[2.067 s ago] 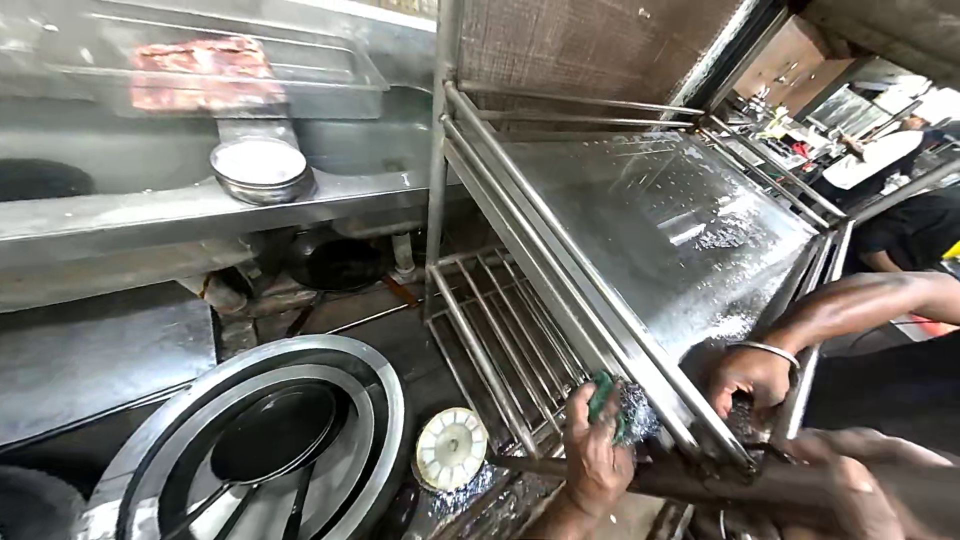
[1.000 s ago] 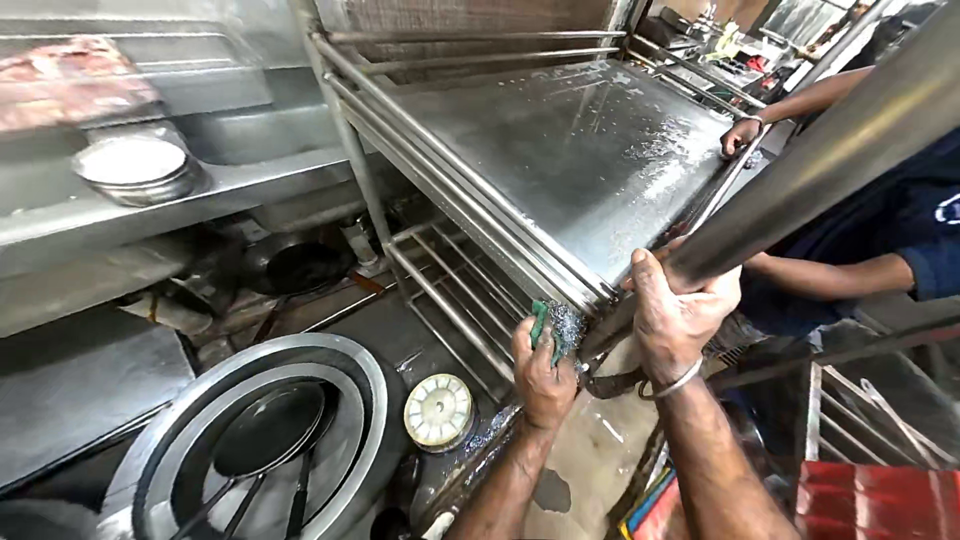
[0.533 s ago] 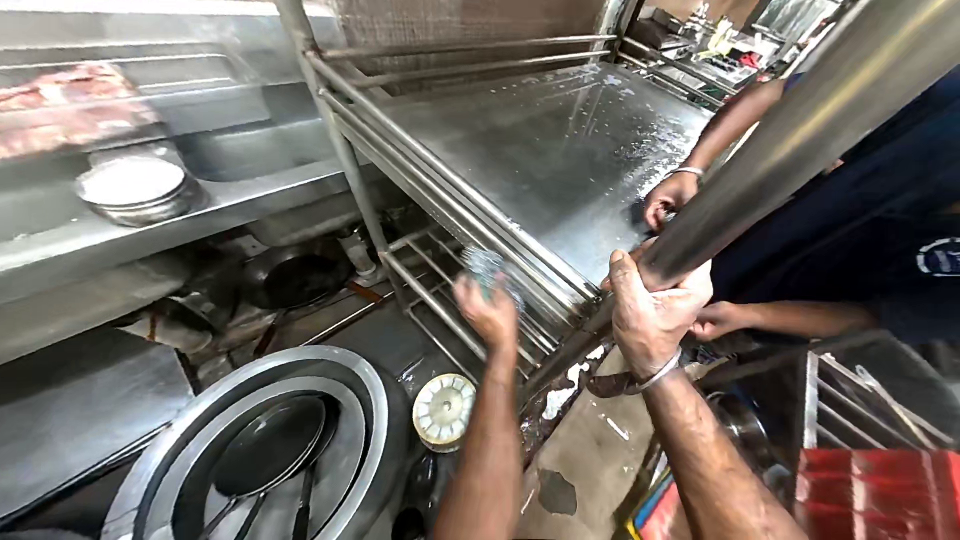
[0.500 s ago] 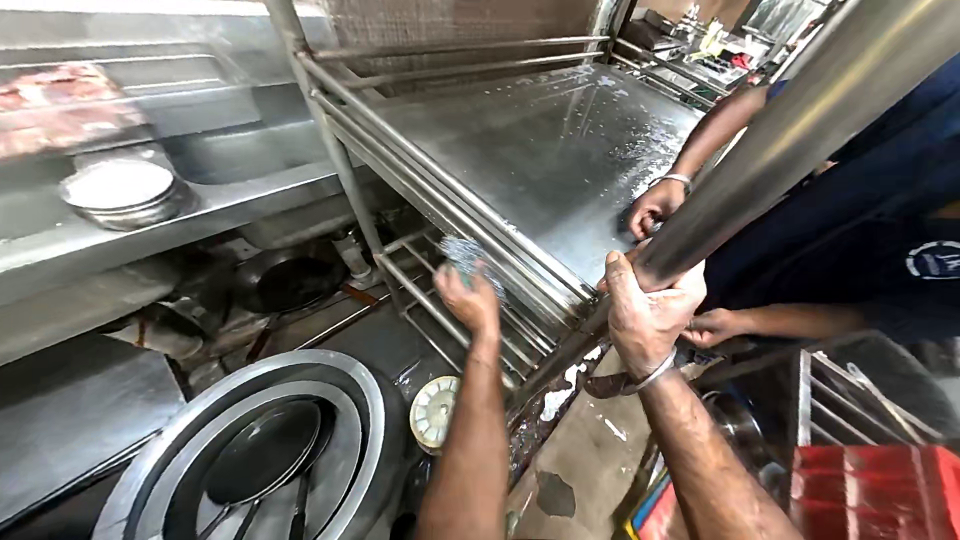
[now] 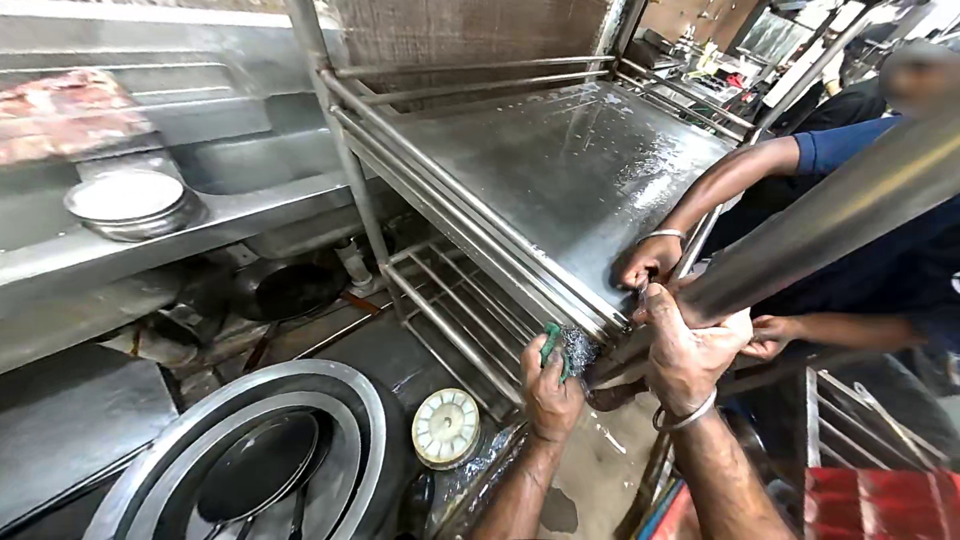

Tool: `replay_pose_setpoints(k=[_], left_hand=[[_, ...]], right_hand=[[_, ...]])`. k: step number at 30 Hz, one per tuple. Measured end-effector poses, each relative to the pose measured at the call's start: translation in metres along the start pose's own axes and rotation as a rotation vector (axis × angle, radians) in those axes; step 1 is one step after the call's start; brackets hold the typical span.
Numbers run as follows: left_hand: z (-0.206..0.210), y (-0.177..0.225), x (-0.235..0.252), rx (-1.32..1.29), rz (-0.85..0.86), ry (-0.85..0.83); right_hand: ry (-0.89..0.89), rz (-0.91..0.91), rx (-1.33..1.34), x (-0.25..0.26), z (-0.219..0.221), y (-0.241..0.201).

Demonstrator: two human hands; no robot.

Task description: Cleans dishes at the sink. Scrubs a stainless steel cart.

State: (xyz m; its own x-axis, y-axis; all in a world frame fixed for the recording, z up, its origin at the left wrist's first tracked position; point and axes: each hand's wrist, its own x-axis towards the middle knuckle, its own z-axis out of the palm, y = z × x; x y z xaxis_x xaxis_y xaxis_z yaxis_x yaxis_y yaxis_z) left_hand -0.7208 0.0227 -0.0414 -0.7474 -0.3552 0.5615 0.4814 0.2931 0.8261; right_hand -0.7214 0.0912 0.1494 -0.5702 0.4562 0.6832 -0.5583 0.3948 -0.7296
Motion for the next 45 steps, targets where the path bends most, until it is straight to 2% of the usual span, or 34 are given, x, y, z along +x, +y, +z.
replay_pose_setpoints(k=[4, 7, 9, 11, 13, 14, 16, 19, 21, 28, 30, 33, 35, 36, 38, 42, 43, 45], left_hand=[[0.010, -0.001, 0.003, -0.023, -0.001, 0.057], [0.009, 0.002, 0.020, -0.012, -0.099, 0.058], [0.003, -0.003, 0.059, 0.039, -0.225, 0.090], [-0.005, -0.024, 0.115, 0.177, -0.309, 0.138], [-0.012, -0.043, 0.159, 0.281, -0.339, 0.160], [-0.016, -0.044, 0.165, 0.294, -0.329, 0.146], [-0.019, -0.032, 0.140, 0.267, -0.277, 0.086], [-0.009, 0.005, 0.048, 0.143, -0.166, -0.039], [-0.001, 0.018, 0.002, 0.023, -0.147, -0.048], [0.013, 0.003, 0.018, -0.037, -0.083, 0.083], [0.008, -0.001, 0.042, 0.012, -0.160, 0.128], [-0.001, -0.036, 0.132, 0.155, -0.305, 0.234], [-0.007, -0.053, 0.170, 0.226, -0.276, 0.273], [-0.010, -0.054, 0.172, 0.222, -0.239, 0.260], [-0.013, -0.041, 0.132, 0.160, -0.212, 0.141], [-0.003, 0.003, 0.008, -0.108, -0.147, -0.055], [-0.002, 0.008, -0.009, -0.155, -0.129, -0.058], [0.000, 0.007, -0.012, -0.188, -0.082, -0.058]], right_hand=[[-0.031, 0.031, -0.025, 0.000, -0.002, -0.004], [-0.051, 0.047, -0.032, 0.001, -0.004, -0.002], [-0.011, 0.028, -0.007, 0.006, -0.001, 0.004], [0.016, -0.009, 0.018, 0.010, 0.001, 0.007], [0.019, -0.014, 0.022, 0.013, 0.002, 0.009], [0.033, -0.009, 0.020, 0.012, 0.004, 0.009], [0.059, 0.014, -0.014, 0.010, 0.006, 0.010], [0.015, 0.057, -0.064, 0.005, 0.001, 0.008], [-0.010, 0.056, -0.040, 0.003, -0.002, 0.006], [-0.009, 0.050, -0.017, 0.004, 0.000, 0.000], [-0.023, 0.057, -0.017, 0.001, -0.001, 0.001], [-0.053, 0.066, -0.006, -0.001, -0.005, -0.001], [-0.044, 0.050, -0.017, 0.000, -0.004, 0.000], [-0.029, 0.042, -0.035, 0.000, -0.002, 0.002], [-0.013, 0.058, -0.071, -0.002, -0.003, 0.005], [-0.057, 0.011, 0.007, 0.000, -0.004, 0.005], [-0.052, 0.008, 0.020, 0.002, -0.002, 0.005], [-0.033, 0.011, 0.034, 0.006, 0.000, 0.005]])
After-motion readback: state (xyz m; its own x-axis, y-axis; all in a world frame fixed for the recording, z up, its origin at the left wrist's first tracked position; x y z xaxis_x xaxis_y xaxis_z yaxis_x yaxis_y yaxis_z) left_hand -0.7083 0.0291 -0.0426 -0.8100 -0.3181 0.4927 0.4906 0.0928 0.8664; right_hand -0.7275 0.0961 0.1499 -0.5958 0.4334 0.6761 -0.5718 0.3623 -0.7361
